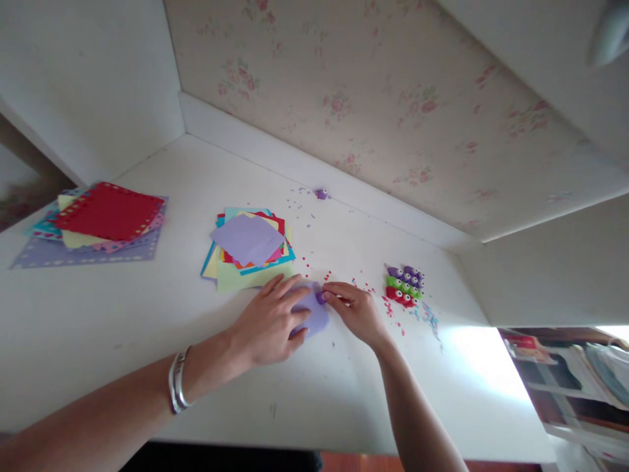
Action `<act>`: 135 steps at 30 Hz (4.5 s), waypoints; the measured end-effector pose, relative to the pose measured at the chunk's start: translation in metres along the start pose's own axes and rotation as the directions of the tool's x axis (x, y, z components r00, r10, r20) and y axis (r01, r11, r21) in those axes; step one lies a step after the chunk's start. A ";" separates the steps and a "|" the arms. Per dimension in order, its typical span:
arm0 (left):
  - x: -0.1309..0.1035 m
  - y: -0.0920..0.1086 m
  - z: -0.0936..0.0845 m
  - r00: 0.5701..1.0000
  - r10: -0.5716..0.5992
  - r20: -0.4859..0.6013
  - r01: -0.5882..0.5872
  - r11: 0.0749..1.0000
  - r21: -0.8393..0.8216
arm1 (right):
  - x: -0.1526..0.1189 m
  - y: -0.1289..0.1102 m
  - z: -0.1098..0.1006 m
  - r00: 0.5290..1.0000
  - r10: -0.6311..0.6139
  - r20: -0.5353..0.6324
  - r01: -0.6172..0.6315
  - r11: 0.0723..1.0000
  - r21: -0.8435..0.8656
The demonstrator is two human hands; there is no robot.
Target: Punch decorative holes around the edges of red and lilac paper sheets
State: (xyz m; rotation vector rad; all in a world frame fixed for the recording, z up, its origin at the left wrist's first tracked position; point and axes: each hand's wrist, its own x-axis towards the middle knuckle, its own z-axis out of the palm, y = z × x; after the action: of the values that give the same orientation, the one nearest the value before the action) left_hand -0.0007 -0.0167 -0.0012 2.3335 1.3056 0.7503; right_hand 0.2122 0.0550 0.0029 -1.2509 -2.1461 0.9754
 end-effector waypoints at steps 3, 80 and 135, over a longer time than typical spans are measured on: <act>-0.003 -0.001 0.005 0.999 0.000 0.040 -0.001 1.000 0.021 | 0.002 0.000 -0.001 1.000 0.021 0.015 -0.020 0.999 -0.026; -0.004 0.006 0.015 0.992 0.055 0.114 -0.070 0.989 0.133 | 0.023 0.013 -0.073 0.986 0.168 0.023 -0.153 0.940 -0.306; 0.003 -0.004 0.008 0.998 -0.060 -0.021 0.063 0.990 0.127 | 0.270 0.023 -0.032 0.994 0.047 0.101 0.046 0.653 -0.756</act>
State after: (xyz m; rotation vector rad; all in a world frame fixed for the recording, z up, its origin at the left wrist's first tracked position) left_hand 0.0031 -0.0125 -0.0092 2.3773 1.4659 0.6882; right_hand 0.1190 0.3106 0.0176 -1.5645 -2.7717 0.0712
